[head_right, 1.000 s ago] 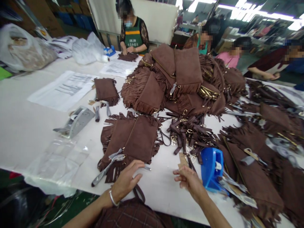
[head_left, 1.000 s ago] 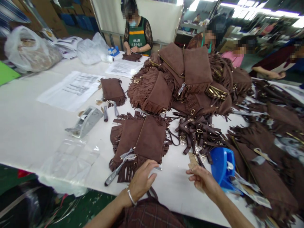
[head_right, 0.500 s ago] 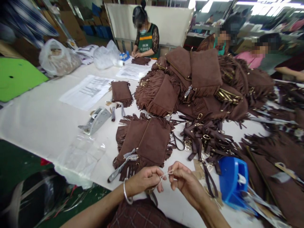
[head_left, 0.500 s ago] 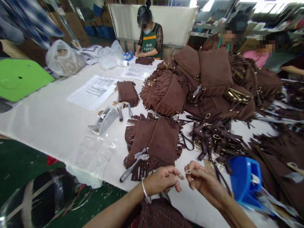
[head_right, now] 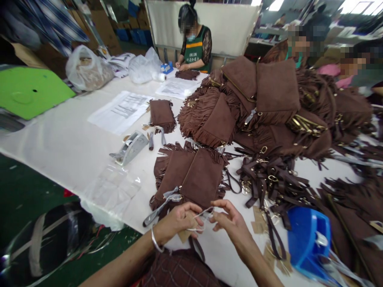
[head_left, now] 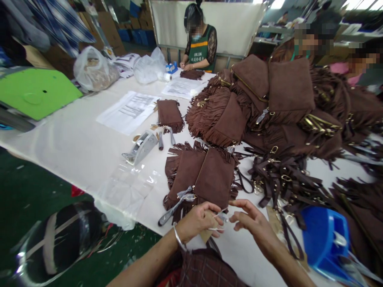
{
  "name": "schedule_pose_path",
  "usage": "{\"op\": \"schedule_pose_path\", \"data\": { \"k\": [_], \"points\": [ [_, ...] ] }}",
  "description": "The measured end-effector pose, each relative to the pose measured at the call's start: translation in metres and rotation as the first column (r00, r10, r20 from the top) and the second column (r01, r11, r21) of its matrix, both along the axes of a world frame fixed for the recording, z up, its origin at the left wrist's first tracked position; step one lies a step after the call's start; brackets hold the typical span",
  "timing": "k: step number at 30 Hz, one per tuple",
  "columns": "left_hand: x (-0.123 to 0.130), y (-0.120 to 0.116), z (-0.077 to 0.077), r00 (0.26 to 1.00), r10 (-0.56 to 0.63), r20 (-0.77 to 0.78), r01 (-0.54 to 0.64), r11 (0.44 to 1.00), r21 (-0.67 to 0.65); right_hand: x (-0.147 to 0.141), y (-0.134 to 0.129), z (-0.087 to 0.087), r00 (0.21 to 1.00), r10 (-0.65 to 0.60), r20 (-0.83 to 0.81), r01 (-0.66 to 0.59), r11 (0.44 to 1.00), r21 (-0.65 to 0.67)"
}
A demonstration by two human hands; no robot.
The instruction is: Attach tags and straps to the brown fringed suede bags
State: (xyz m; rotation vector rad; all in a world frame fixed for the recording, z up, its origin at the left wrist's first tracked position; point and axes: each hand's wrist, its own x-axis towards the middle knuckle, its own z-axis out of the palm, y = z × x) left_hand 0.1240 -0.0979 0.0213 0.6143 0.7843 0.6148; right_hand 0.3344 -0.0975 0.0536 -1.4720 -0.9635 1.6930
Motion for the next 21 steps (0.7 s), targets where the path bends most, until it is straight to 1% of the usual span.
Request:
{"op": "schedule_pose_path", "data": {
  "k": [1, 2, 3, 5, 6, 7, 8, 10, 13, 15, 16, 18, 20, 21],
  "points": [
    [0.000, 0.000, -0.001, 1.000, 0.020, -0.010, -0.020, 1.000, -0.007, -0.001, -0.001, -0.002, 0.988, 0.019, 0.151, -0.035, 0.994, 0.103],
    [0.000, 0.000, -0.002, 0.999, 0.037, -0.013, -0.037, 0.999, -0.015, -0.003, -0.003, -0.003, 0.960, 0.043, 0.278, -0.105, 0.972, 0.212],
    [0.000, 0.000, -0.003, 0.999, 0.050, -0.012, -0.050, 0.998, -0.023, -0.005, -0.006, -0.004, 0.924, 0.076, 0.374, -0.201, 0.930, 0.308],
    [0.000, -0.001, -0.005, 0.997, 0.073, 0.002, -0.073, 0.996, -0.042, -0.011, -0.012, -0.005, 0.856, 0.153, 0.495, -0.398, 0.806, 0.438],
    [0.000, -0.001, -0.007, 0.997, 0.080, 0.011, -0.079, 0.996, -0.047, -0.015, -0.014, -0.006, 0.827, 0.187, 0.531, -0.471, 0.745, 0.471],
    [0.000, -0.001, -0.008, 0.996, 0.084, 0.018, -0.083, 0.995, -0.050, -0.018, -0.016, -0.008, 0.804, 0.205, 0.558, -0.519, 0.700, 0.491],
    [0.000, -0.001, -0.010, 0.996, 0.087, 0.019, -0.086, 0.995, -0.051, -0.022, -0.018, -0.011, 0.788, 0.213, 0.578, -0.548, 0.670, 0.501],
    [0.001, -0.002, -0.013, 0.996, 0.087, 0.007, -0.087, 0.995, -0.053, -0.028, -0.020, -0.018, 0.768, 0.208, 0.605, -0.572, 0.647, 0.504],
    [0.002, -0.005, -0.019, 0.996, 0.089, -0.020, -0.090, 0.993, -0.078, -0.033, -0.020, -0.026, 0.751, 0.231, 0.619, -0.590, 0.656, 0.470],
    [0.001, -0.007, -0.023, 0.995, 0.101, -0.013, -0.102, 0.989, -0.103, -0.035, -0.020, -0.027, 0.774, 0.237, 0.588, -0.557, 0.696, 0.453],
    [0.000, -0.008, -0.026, 0.994, 0.110, -0.006, -0.110, 0.988, -0.108, -0.036, -0.020, -0.027, 0.801, 0.229, 0.553, -0.516, 0.733, 0.443],
    [-0.003, -0.010, -0.031, 0.993, 0.120, -0.003, -0.119, 0.988, -0.095, -0.039, -0.019, -0.023, 0.881, 0.179, 0.437, -0.366, 0.844, 0.391],
    [-0.007, -0.012, -0.035, 0.996, 0.079, -0.043, -0.081, 0.996, -0.049, -0.041, -0.020, -0.020, 0.968, 0.102, 0.230, -0.162, 0.952, 0.259],
    [-0.009, -0.012, -0.036, 0.995, 0.038, -0.095, -0.038, 0.999, -0.002, -0.042, -0.021, -0.019, 0.992, 0.063, 0.106, -0.080, 0.984, 0.160]
  ]
}}
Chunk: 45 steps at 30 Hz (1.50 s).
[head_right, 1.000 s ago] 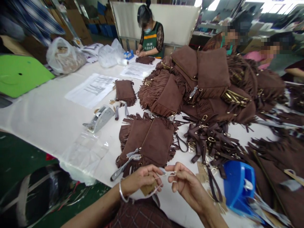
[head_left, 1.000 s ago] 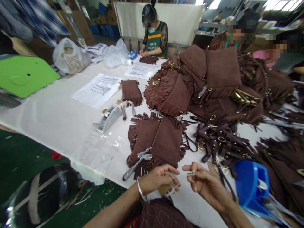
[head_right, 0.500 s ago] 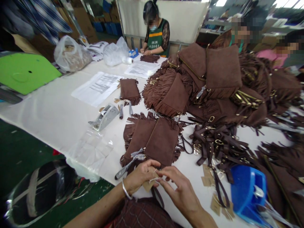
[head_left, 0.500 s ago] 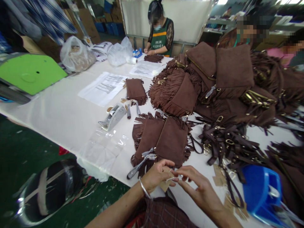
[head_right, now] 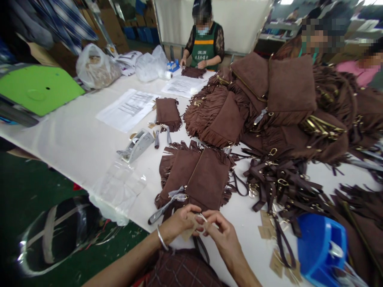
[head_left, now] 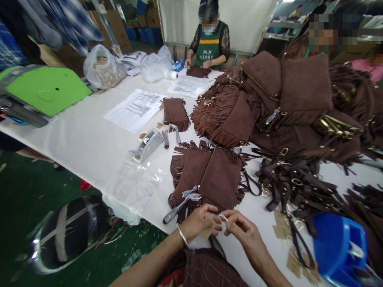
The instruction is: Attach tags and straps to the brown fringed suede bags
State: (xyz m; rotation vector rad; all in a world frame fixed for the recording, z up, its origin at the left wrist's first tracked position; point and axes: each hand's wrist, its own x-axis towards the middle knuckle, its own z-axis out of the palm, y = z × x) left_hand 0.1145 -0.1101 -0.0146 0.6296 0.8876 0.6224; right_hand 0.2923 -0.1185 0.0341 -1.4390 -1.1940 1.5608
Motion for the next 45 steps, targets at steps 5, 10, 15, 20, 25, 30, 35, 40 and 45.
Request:
{"op": "schedule_pose_path", "data": {
  "k": [5, 10, 15, 20, 25, 30, 35, 40, 45],
  "points": [
    [-0.009, 0.003, 0.003, 0.898, 0.049, -0.436, 0.086, 0.955, 0.284, -0.003, -0.003, -0.011, 0.985, 0.010, -0.170, -0.064, 0.946, -0.316],
    [-0.018, 0.010, 0.010, 0.863, 0.106, -0.494, 0.089, 0.930, 0.356, -0.005, 0.001, -0.020, 0.983, 0.146, 0.107, -0.122, 0.973, -0.198],
    [-0.010, 0.002, 0.012, 0.832, -0.039, -0.554, 0.275, 0.895, 0.350, -0.013, 0.001, -0.011, 0.932, 0.259, 0.255, -0.229, 0.963, -0.141],
    [0.000, -0.003, 0.013, 0.817, 0.017, -0.576, 0.243, 0.896, 0.372, -0.018, 0.004, -0.011, 0.913, 0.279, 0.298, -0.266, 0.960, -0.086],
    [-0.005, -0.005, 0.008, 0.841, 0.034, -0.541, 0.187, 0.919, 0.348, -0.017, 0.007, -0.019, 0.915, 0.252, 0.315, -0.238, 0.968, -0.080],
    [-0.001, -0.007, -0.004, 0.844, 0.013, -0.537, 0.162, 0.947, 0.277, -0.017, 0.010, -0.025, 0.912, 0.238, 0.334, -0.252, 0.968, -0.003],
    [-0.008, 0.000, -0.001, 0.776, 0.063, -0.628, 0.195, 0.922, 0.334, -0.019, 0.018, -0.020, 0.917, 0.202, 0.344, -0.216, 0.976, 0.002],
    [-0.022, 0.025, 0.004, 0.440, 0.347, -0.828, 0.299, 0.813, 0.500, -0.019, 0.029, -0.016, 0.911, 0.171, 0.375, -0.202, 0.978, 0.045],
    [-0.020, 0.041, -0.007, 0.079, 0.394, -0.916, 0.603, 0.712, 0.359, -0.024, 0.036, -0.022, 0.893, 0.151, 0.424, -0.228, 0.964, 0.137]
  ]
}}
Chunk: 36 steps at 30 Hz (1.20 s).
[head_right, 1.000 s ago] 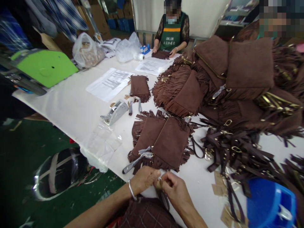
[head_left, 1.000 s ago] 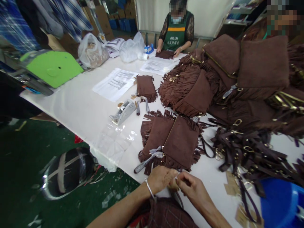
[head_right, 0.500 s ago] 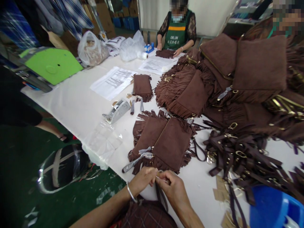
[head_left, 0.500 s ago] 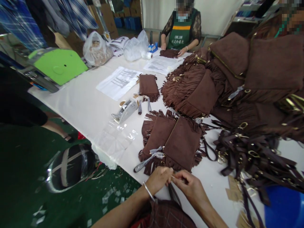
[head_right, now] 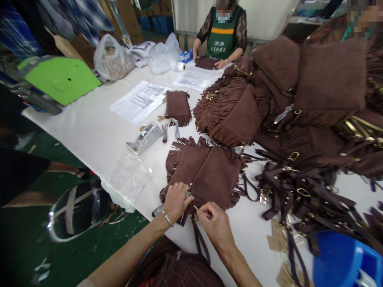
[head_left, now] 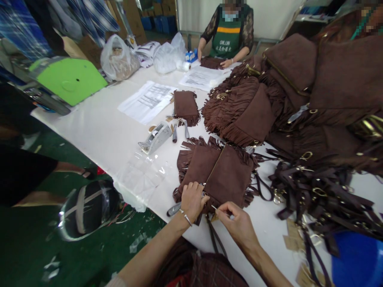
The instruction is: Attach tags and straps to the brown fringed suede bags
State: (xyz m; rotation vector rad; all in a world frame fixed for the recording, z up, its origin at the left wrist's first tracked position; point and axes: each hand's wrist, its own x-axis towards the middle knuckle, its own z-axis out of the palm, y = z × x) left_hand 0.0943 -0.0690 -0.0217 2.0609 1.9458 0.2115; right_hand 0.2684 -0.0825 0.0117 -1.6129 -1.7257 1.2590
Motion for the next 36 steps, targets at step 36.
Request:
{"op": "schedule_pose_path", "data": {
  "k": [36],
  "points": [
    [0.001, -0.009, -0.041, 0.348, 0.650, 0.676, -0.103, 0.743, -0.662, -0.006, 0.038, -0.025, 0.952, 0.126, 0.280, -0.133, 0.991, 0.004]
  ]
}}
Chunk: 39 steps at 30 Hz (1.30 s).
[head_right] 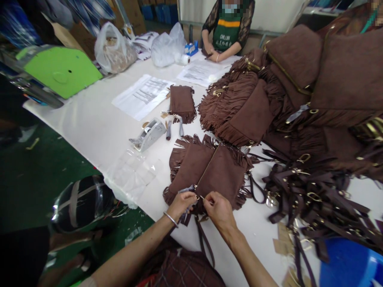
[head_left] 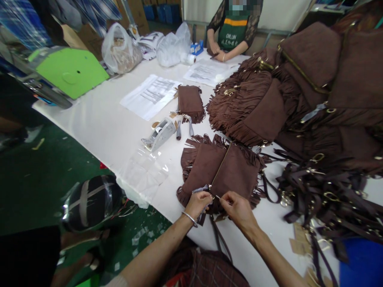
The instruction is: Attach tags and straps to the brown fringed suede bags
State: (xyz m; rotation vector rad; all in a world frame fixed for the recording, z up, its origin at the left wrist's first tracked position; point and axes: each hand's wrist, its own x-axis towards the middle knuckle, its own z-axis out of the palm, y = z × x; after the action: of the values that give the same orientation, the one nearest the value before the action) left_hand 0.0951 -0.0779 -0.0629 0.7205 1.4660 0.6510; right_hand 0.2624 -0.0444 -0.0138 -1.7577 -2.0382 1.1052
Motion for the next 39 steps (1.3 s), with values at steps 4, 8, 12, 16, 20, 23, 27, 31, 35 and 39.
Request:
{"op": "schedule_pose_path", "data": {
  "k": [4, 8, 12, 16, 20, 23, 27, 31, 35, 39],
  "points": [
    [-0.009, 0.004, 0.003, 0.994, -0.105, -0.025, 0.105, 0.994, 0.033, -0.006, 0.002, 0.005, 0.993, 0.082, 0.081, -0.081, 0.997, -0.018],
    [-0.016, 0.007, 0.006, 0.964, -0.237, -0.117, 0.247, 0.966, 0.077, -0.013, 0.006, 0.008, 0.967, 0.181, 0.181, -0.177, 0.984, -0.035],
    [-0.020, 0.010, 0.017, 0.881, -0.350, -0.317, 0.412, 0.899, 0.152, -0.019, 0.012, 0.010, 0.923, 0.262, 0.280, -0.254, 0.965, -0.067],
    [-0.020, 0.011, 0.032, 0.715, -0.328, -0.617, 0.524, 0.836, 0.163, -0.025, 0.018, 0.012, 0.875, 0.324, 0.360, -0.312, 0.946, -0.091],
    [-0.020, 0.016, 0.037, 0.533, -0.254, -0.807, 0.633, 0.753, 0.181, -0.032, 0.025, 0.015, 0.826, 0.380, 0.416, -0.369, 0.923, -0.110],
    [-0.020, 0.020, 0.035, 0.449, -0.208, -0.869, 0.699, 0.687, 0.198, -0.039, 0.029, 0.018, 0.790, 0.416, 0.450, -0.404, 0.906, -0.128],
    [-0.020, 0.023, 0.034, 0.402, -0.133, -0.906, 0.709, 0.671, 0.216, -0.045, 0.032, 0.020, 0.750, 0.448, 0.487, -0.439, 0.887, -0.140],
    [-0.019, 0.019, 0.032, 0.407, -0.081, -0.910, 0.621, 0.755, 0.211, -0.047, 0.032, 0.017, 0.714, 0.475, 0.515, -0.467, 0.871, -0.154],
    [-0.016, 0.008, 0.021, 0.488, -0.100, -0.867, 0.519, 0.832, 0.197, -0.046, 0.031, 0.012, 0.686, 0.494, 0.534, -0.494, 0.855, -0.157],
    [-0.009, -0.009, 0.010, 0.616, -0.099, -0.782, 0.426, 0.876, 0.225, -0.043, 0.030, 0.009, 0.680, 0.502, 0.534, -0.517, 0.845, -0.138]
  ]
}}
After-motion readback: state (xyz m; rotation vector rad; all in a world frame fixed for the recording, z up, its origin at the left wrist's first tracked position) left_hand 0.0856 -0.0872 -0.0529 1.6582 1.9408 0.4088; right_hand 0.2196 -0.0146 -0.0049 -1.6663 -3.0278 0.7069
